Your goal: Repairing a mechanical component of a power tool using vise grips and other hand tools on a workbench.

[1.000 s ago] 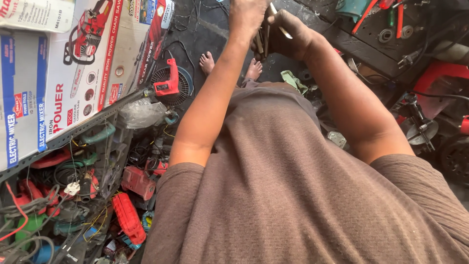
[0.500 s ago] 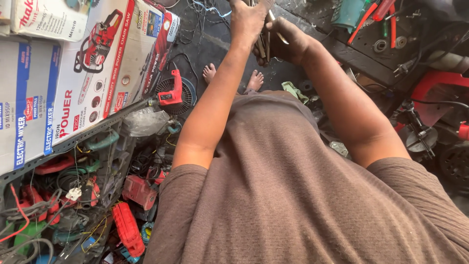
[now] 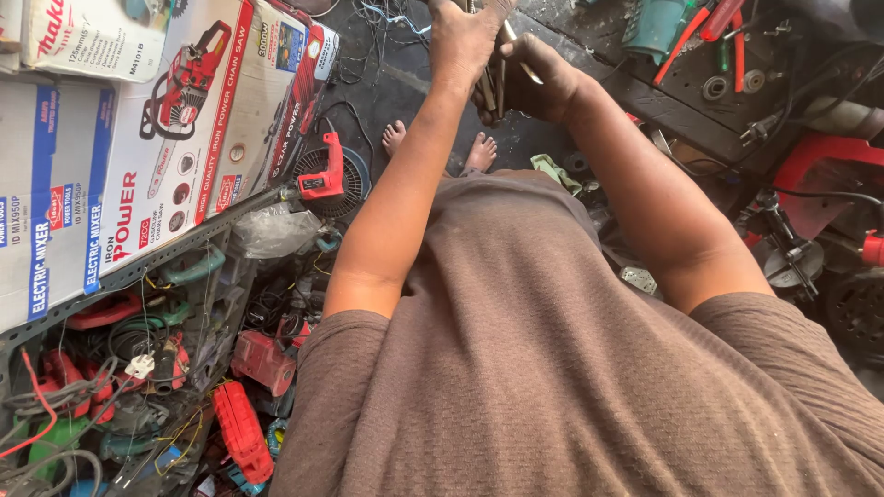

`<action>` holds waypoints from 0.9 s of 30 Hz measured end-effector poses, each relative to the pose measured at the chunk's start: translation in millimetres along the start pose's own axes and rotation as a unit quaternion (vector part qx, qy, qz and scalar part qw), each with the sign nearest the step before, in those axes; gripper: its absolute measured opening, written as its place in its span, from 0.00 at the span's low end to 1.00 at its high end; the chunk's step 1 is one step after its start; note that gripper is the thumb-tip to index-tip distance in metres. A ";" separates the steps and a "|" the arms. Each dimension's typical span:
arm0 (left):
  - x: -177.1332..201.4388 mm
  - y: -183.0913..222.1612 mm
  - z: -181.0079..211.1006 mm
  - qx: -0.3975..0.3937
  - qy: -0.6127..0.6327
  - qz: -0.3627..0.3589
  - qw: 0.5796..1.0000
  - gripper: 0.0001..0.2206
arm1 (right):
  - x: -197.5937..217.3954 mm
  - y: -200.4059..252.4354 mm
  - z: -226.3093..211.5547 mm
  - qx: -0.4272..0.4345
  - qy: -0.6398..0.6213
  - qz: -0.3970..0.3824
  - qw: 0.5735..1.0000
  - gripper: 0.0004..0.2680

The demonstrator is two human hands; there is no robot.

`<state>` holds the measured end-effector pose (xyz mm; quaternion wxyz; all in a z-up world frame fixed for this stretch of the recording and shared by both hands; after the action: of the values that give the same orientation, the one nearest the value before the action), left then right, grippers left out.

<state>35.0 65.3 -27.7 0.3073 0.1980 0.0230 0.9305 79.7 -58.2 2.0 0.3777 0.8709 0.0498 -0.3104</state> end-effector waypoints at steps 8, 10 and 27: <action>-3.5 -0.4 -3.0 0.003 -0.031 -0.007 0.999 0.46 | 3.7 -2.2 2.6 0.010 -0.005 0.005 1.000 0.24; -3.6 0.1 -2.9 0.002 -0.026 -0.009 1.000 0.46 | 1.2 -1.9 2.6 0.017 0.001 -0.004 1.000 0.23; 10.8 0.1 -3.3 -0.006 -0.023 -0.026 0.999 0.51 | -9.0 -4.1 1.2 0.026 -0.033 -0.025 0.999 0.23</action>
<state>25.8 71.8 -26.9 0.3325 0.2167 0.0159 0.9177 70.5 -54.7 4.0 0.3481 0.8682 0.0507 -0.3500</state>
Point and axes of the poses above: each hand's wrist, its own y-axis away from the middle knuckle, its own x-axis out of the back of the hand, z = x × y, the point moved 8 cm from there along -y, towards the middle knuckle, and after that the axes turned 15 degrees about -x, right-handed, at the moved point
